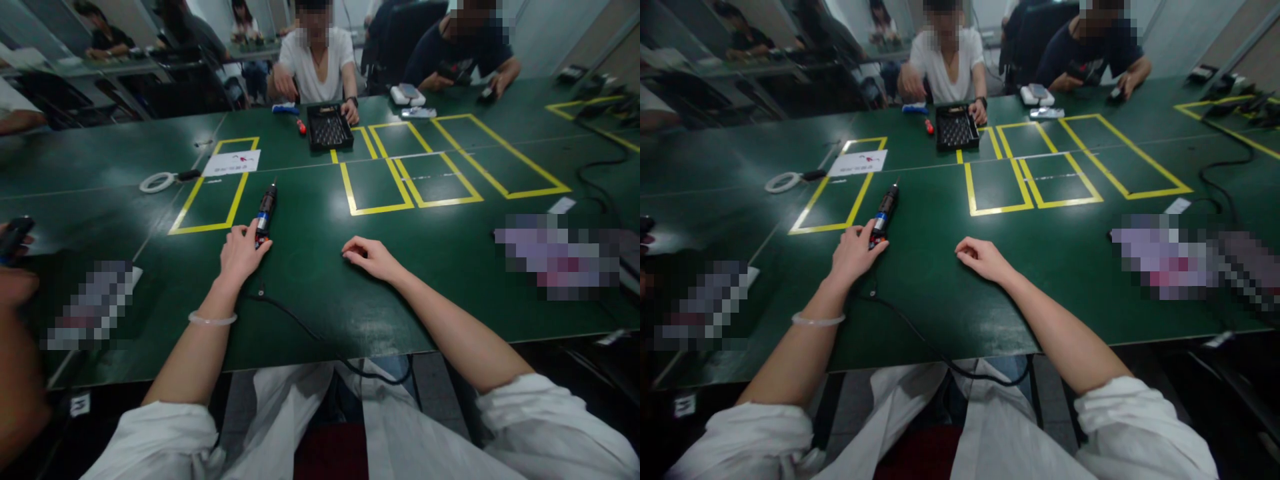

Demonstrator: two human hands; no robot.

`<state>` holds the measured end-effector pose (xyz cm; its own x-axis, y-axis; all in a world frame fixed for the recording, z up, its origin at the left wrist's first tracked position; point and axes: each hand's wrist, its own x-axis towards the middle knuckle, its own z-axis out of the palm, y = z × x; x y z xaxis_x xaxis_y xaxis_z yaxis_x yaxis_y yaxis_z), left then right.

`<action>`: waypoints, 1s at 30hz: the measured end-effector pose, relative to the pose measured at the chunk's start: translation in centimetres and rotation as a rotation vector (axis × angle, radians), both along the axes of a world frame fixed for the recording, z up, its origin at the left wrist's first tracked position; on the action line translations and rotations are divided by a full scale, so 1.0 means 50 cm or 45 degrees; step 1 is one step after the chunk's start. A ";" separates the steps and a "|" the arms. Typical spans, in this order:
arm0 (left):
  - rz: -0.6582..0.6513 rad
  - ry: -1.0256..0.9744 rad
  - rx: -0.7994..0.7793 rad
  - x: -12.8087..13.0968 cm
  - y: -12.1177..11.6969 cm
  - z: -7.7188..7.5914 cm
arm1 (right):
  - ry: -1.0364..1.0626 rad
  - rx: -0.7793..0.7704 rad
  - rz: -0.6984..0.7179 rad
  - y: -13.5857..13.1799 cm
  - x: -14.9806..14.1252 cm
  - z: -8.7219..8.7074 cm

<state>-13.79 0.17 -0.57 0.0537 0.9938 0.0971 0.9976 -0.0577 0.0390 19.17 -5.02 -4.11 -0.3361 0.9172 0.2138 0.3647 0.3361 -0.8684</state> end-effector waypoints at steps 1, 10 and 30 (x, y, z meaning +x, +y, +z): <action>0.042 -0.008 -0.006 -0.024 0.009 0.000 | 0.000 0.003 0.001 0.000 0.000 0.001; 0.269 -0.021 -0.100 -0.225 0.070 0.012 | -0.026 0.028 0.017 0.000 0.000 0.001; 0.535 0.331 -0.028 -0.267 0.070 0.038 | -0.012 -0.007 0.044 0.000 0.000 0.004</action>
<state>-27.15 3.64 1.34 -0.3326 0.9363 0.1127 0.9111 0.3499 -0.2177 19.17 -5.02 -3.89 -0.3697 0.9061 0.2055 0.3613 0.3440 -0.8667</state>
